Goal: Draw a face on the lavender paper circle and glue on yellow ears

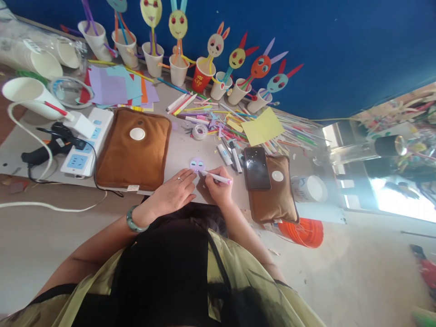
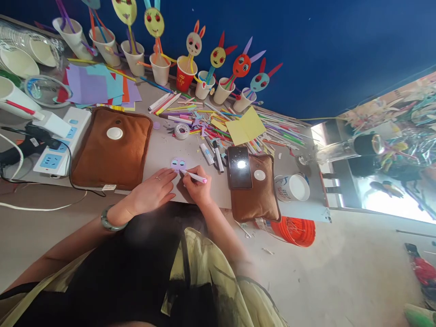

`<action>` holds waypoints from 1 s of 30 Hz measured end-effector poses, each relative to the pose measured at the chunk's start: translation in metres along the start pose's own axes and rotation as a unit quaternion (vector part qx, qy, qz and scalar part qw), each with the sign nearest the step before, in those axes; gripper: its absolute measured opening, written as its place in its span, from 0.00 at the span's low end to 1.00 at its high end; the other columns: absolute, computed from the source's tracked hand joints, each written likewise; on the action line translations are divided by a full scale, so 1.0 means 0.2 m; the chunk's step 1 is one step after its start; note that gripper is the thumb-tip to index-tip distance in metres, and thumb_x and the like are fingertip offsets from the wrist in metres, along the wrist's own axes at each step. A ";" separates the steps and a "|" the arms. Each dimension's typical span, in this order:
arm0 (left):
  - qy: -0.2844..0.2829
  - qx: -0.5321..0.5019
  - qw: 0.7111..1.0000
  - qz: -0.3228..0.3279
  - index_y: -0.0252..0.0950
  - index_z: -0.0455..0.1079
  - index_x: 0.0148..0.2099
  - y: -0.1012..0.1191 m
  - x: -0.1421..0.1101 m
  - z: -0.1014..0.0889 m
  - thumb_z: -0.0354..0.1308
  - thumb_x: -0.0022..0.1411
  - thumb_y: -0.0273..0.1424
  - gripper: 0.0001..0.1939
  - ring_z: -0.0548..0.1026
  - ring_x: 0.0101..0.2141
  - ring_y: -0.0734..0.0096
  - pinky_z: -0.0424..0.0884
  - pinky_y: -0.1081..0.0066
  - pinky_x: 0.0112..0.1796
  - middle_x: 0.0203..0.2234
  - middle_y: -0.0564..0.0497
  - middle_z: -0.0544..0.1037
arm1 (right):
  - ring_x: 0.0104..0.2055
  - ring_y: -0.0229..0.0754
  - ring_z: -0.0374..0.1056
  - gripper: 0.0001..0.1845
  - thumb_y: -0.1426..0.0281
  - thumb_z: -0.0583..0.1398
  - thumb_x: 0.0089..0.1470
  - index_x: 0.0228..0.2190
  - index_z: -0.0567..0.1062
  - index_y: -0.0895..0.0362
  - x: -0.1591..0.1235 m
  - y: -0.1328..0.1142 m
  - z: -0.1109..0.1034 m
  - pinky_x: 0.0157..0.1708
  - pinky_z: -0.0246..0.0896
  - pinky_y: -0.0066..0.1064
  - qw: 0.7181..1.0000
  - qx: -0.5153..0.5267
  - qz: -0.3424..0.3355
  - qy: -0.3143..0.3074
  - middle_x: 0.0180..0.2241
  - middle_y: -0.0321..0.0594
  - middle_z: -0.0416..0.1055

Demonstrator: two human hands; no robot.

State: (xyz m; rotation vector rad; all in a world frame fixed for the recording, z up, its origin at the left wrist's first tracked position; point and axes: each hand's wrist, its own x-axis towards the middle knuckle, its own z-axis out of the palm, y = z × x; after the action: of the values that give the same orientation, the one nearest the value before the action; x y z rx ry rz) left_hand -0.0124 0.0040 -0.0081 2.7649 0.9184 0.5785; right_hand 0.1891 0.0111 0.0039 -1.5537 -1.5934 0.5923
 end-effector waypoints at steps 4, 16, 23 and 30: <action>0.001 0.013 1.000 0.006 0.28 0.74 0.48 0.00 0.00 0.00 0.56 0.71 0.34 0.13 0.69 0.63 0.45 0.66 0.46 0.65 0.58 0.32 0.73 | 0.23 0.38 0.68 0.06 0.65 0.60 0.54 0.28 0.72 0.53 0.00 0.00 0.00 0.26 0.63 0.28 1.000 -0.003 -0.001 -0.001 0.21 0.32 0.73; -0.002 -0.003 1.000 -0.001 0.27 0.73 0.51 0.00 0.00 0.00 0.55 0.71 0.33 0.14 0.69 0.64 0.45 0.65 0.46 0.66 0.58 0.30 0.73 | 0.22 0.38 0.69 0.06 0.65 0.60 0.55 0.29 0.74 0.53 0.00 -0.01 -0.01 0.26 0.64 0.28 1.000 0.018 -0.005 -0.023 0.21 0.32 0.75; 0.001 0.010 1.000 0.001 0.25 0.73 0.50 0.01 0.00 -0.01 0.55 0.71 0.33 0.15 0.69 0.63 0.45 0.65 0.47 0.66 0.58 0.30 0.73 | 0.23 0.38 0.70 0.06 0.64 0.60 0.55 0.29 0.74 0.52 0.00 -0.01 -0.01 0.27 0.66 0.28 1.000 0.018 0.007 -0.023 0.21 0.33 0.75; 0.003 -0.005 1.000 -0.001 0.25 0.73 0.51 0.01 0.00 -0.01 0.56 0.71 0.32 0.14 0.69 0.64 0.45 0.64 0.47 0.66 0.58 0.29 0.73 | 0.24 0.38 0.70 0.06 0.64 0.60 0.56 0.29 0.74 0.53 -0.01 -0.02 -0.01 0.28 0.66 0.28 1.000 0.012 0.002 -0.027 0.22 0.33 0.75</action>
State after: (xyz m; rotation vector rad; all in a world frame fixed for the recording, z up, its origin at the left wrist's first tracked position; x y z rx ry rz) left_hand -0.0123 0.0032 -0.0055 2.7539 0.9171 0.5912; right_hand 0.1880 0.0092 0.0071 -1.5352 -1.6185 0.6586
